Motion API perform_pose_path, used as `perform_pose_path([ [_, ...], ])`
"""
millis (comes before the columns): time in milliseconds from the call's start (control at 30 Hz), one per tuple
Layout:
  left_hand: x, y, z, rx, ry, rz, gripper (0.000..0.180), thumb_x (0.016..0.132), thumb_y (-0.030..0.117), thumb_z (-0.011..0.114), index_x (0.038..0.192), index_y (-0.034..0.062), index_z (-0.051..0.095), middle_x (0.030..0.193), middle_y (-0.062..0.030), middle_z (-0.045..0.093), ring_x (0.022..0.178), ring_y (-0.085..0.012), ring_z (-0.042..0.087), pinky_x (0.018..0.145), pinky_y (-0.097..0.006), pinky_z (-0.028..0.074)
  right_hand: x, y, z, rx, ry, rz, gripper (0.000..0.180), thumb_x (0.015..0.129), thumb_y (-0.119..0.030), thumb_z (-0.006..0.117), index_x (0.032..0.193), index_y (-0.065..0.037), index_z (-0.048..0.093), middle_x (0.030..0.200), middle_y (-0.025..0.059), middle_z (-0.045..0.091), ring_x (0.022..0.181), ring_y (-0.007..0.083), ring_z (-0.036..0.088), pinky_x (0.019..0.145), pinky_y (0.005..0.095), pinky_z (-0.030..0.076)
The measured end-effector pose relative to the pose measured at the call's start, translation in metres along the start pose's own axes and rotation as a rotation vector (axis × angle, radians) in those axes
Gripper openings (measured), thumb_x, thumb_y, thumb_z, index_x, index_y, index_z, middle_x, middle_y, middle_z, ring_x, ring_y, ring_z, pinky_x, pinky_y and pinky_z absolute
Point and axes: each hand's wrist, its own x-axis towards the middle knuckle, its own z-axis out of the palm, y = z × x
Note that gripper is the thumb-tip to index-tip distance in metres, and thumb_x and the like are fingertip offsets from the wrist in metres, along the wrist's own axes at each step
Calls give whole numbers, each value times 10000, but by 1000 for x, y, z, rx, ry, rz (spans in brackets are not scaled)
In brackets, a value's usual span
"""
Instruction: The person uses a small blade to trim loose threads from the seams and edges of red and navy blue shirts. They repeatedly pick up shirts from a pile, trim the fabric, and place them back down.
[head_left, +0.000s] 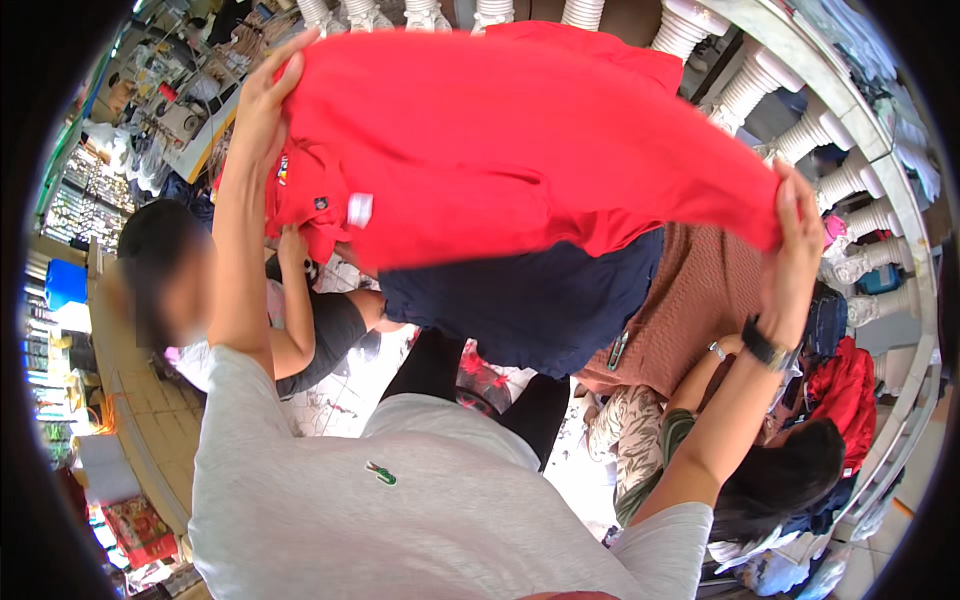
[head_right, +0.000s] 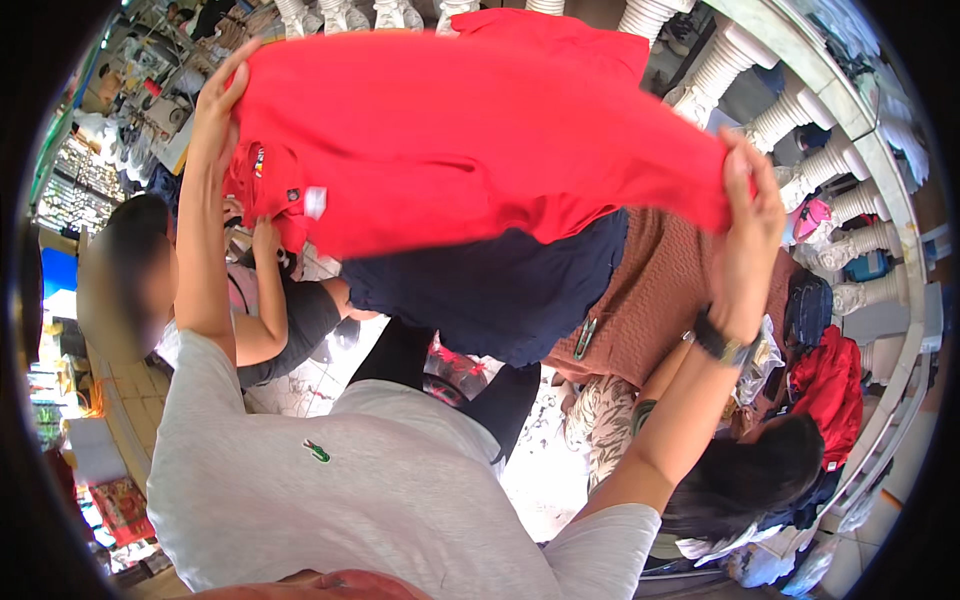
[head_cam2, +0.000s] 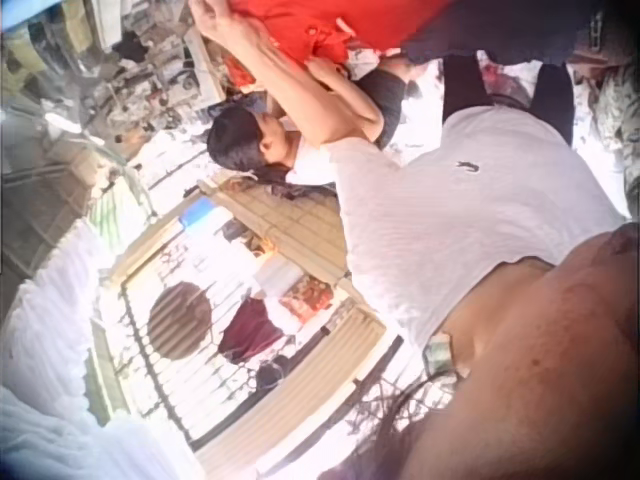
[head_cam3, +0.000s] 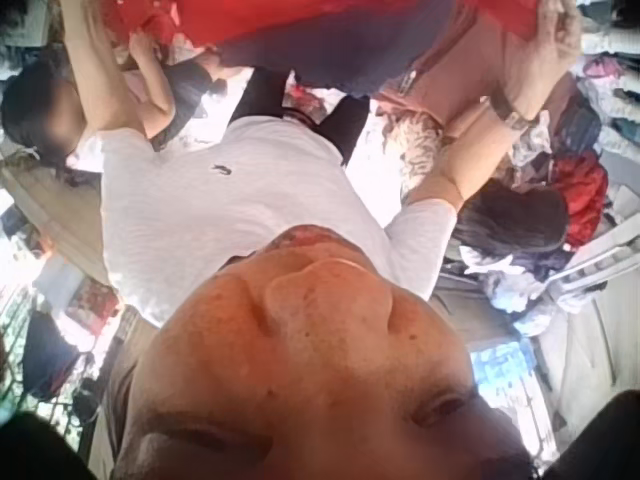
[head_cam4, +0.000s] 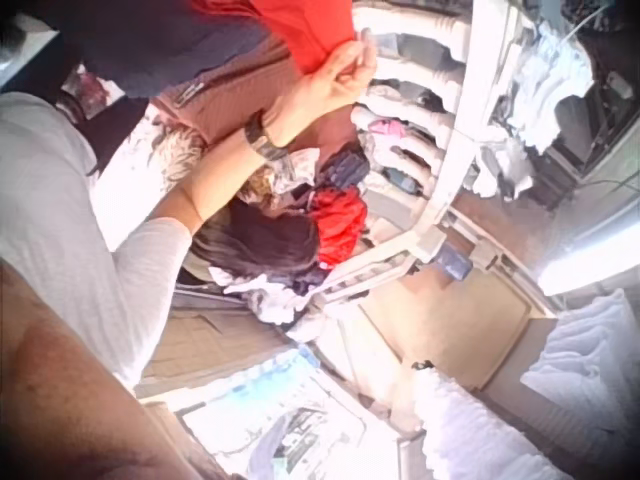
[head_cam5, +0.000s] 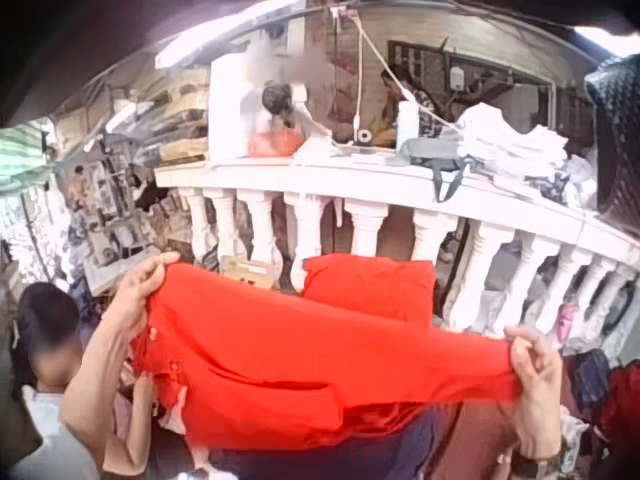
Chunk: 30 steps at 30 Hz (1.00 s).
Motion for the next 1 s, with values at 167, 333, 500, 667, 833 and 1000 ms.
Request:
perform_pose_path([
  [167, 47, 55, 16, -120, -92, 68, 516, 936, -42, 621, 1431, 22, 490, 1229, -111, 656, 1088, -182, 649, 981, -299, 517, 88, -40, -1, -44, -235, -42, 426, 971, -79, 639, 1369, 43, 547, 1266, 109, 646, 1164, 149, 613, 1040, 298, 456],
  [333, 74, 92, 22, -15, -104, -24, 575, 952, -12, 618, 1491, 68, 437, 1264, -109, 652, 1050, -158, 677, 883, -213, 536, 96, -91, 12, 29, -202, -51, 465, 915, 11, 629, 1372, 37, 545, 1275, 128, 643, 1157, 172, 622, 1043, 306, 462],
  [500, -29, 43, -67, -121, -65, -120, 353, 901, 130, 652, 1234, 15, 632, 1196, -52, 624, 1113, -127, 597, 962, -266, 476, -12, -75, -2, 9, -144, 145, 324, 811, -46, 712, 1128, -8, 660, 1033, 67, 676, 923, 132, 612, 854, 273, 481],
  [667, -169, -15, -67, 37, -353, -756, 453, 873, 39, 626, 1321, 78, 578, 1235, -11, 568, 1116, -152, 550, 872, -283, 481, -112, 19, -50, 127, -635, 930, 171, 888, -23, 712, 1056, 8, 708, 1017, 56, 703, 897, 115, 662, 817, 263, 526],
  [833, -157, -126, -41, 443, -114, -683, 612, 929, 300, 711, 1412, -7, 494, 1457, -172, 485, 1277, -239, 529, 1018, -336, 463, -69, 172, -98, -363, -239, 832, 246, 960, -203, 670, 1090, 4, 700, 927, 28, 709, 811, 97, 616, 717, 270, 496],
  [1000, -55, -243, 43, 511, -143, -466, 729, 863, 446, 757, 1434, 76, 496, 1486, -168, 476, 1305, -307, 512, 1106, -390, 392, 8, 263, -24, -993, -39, 376, 436, 970, -423, 594, 1019, -15, 739, 1024, 193, 732, 983, 360, 682, 861, 440, 511],
])
